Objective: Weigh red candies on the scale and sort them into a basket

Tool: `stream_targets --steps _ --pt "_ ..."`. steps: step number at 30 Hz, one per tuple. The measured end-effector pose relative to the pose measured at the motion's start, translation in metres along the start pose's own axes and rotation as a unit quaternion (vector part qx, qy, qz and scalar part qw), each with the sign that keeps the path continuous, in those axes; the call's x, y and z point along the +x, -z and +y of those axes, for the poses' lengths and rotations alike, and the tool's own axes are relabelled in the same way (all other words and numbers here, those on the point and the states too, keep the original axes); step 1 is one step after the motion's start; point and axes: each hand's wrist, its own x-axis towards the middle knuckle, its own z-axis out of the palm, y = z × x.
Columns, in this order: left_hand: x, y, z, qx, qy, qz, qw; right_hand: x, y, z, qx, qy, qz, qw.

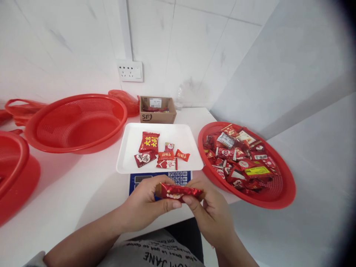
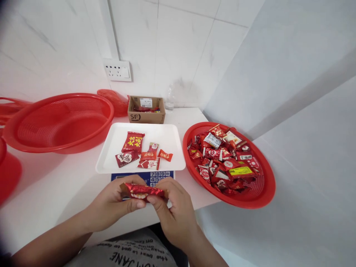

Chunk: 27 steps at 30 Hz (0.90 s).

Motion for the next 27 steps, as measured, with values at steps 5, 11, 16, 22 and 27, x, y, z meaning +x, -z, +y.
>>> stream_targets --steps 5,11,16,22,27 --pt "0.002 0.001 -0.012 0.089 0.004 0.037 0.995 -0.002 -0.004 0.012 0.006 -0.084 -0.056 0.995" --pt "0.025 0.028 -0.019 0.322 -0.129 0.197 0.917 -0.014 -0.007 0.033 0.013 -0.138 -0.030 0.990" --pt "0.052 0.041 -0.019 0.505 -0.121 0.141 0.843 -0.018 -0.004 0.035 -0.026 -0.127 -0.028 0.991" --pt "0.055 0.040 -0.031 0.577 -0.054 0.009 0.815 -0.014 0.002 0.050 -0.133 -0.065 0.009 0.989" --pt "0.049 0.052 -0.033 0.561 -0.042 0.033 0.826 0.007 0.000 0.073 -0.248 -0.013 -0.004 0.969"
